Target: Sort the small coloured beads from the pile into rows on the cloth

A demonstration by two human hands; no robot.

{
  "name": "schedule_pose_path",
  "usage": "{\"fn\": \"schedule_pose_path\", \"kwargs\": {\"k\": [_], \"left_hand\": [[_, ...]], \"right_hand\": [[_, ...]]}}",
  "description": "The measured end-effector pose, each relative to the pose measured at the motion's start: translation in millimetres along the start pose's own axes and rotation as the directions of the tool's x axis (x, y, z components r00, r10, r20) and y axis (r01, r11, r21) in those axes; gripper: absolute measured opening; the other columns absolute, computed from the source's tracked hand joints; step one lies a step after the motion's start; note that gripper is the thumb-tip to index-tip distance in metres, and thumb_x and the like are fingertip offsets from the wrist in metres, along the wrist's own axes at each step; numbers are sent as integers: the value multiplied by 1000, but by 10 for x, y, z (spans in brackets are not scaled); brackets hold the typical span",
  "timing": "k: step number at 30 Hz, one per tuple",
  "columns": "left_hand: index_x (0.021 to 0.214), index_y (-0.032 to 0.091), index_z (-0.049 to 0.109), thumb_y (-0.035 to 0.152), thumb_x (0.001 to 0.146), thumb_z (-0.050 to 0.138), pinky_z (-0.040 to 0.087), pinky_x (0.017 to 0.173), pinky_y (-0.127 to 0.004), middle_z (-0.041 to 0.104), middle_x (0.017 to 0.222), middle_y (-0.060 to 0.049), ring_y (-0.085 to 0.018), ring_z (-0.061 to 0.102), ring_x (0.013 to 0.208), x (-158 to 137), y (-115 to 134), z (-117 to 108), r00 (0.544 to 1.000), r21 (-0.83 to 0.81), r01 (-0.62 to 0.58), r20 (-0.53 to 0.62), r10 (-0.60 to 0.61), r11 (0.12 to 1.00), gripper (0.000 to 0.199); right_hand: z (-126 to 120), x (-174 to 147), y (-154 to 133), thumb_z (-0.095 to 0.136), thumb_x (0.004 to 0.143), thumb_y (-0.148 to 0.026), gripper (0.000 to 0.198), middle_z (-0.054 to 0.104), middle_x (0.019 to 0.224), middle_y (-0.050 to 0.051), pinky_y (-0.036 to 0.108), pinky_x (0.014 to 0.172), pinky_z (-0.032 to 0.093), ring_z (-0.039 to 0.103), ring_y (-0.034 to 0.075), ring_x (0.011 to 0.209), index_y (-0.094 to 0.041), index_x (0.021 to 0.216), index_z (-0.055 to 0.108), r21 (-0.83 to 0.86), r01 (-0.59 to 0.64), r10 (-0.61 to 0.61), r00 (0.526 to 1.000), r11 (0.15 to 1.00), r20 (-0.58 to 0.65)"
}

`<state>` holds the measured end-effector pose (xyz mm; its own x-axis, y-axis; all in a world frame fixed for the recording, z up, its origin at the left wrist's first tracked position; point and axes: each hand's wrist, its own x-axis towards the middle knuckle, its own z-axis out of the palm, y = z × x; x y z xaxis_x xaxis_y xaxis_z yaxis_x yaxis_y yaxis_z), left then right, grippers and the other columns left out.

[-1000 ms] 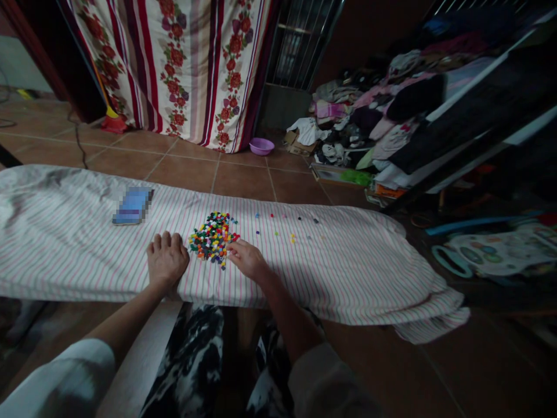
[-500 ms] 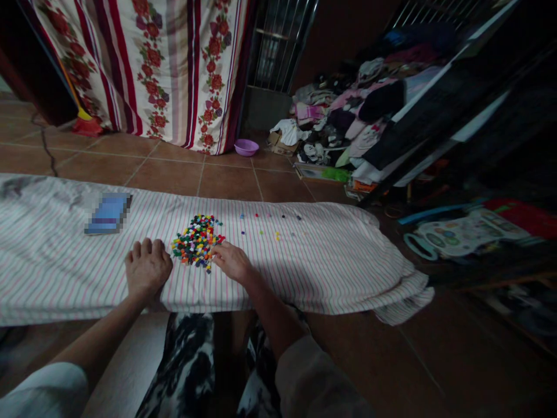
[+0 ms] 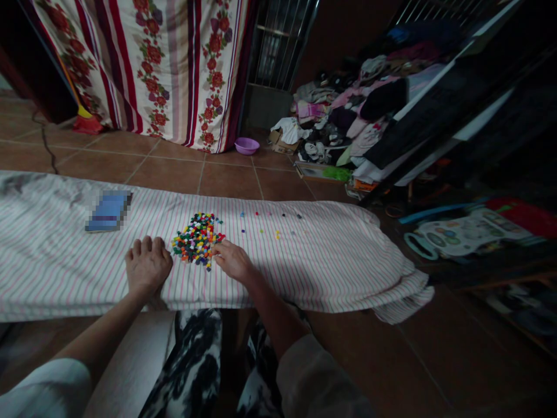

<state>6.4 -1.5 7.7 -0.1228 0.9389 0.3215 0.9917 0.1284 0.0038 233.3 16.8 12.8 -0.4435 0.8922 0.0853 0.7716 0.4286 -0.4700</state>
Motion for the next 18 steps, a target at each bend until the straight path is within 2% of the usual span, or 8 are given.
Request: {"fn": "schedule_pose_path", "kwargs": {"k": [5, 8, 12, 18], "left_hand": [[107, 17, 59, 30, 91, 30, 33, 90, -41, 58, 113, -15, -30, 46, 114, 0, 4, -2, 1000, -22, 15, 10, -15, 1000, 36], [107, 16, 58, 30, 90, 31, 33, 91, -41, 58, 112, -15, -30, 46, 115, 1, 1, 10, 1000, -33, 15, 6, -15, 999, 35], [106, 16, 58, 31, 90, 31, 33, 90, -41, 59, 113, -15, -31, 46, 114, 4, -3, 21, 1000, -29, 14, -6, -14, 999, 35], [107, 16, 59, 31, 90, 32, 34, 90, -42, 58, 114, -15, -30, 46, 114, 11, 3, -1, 999, -18, 23, 24, -23, 1000, 35]], "right_hand": [[-25, -46, 46, 54, 84, -10, 20, 60, 98, 1, 25, 78, 46, 57, 14, 84, -22, 98, 63, 118, 56, -46, 996, 991, -78], [-87, -89, 139, 52, 81, -9, 21, 59, 93, 0, 25, 77, 45, 55, 13, 78, -21, 95, 62, 154, 58, -35, 988, 986, -152], [-201, -178, 339, 50, 77, -7, 24, 58, 90, 1, 25, 76, 45, 55, 13, 76, -19, 95, 61, 164, -8, 46, 973, 986, -227], [-278, -281, 558, 48, 72, -5, 29, 61, 90, 1, 26, 76, 45, 56, 14, 79, -19, 94, 61, 120, -137, 160, 964, 983, -213]]}}
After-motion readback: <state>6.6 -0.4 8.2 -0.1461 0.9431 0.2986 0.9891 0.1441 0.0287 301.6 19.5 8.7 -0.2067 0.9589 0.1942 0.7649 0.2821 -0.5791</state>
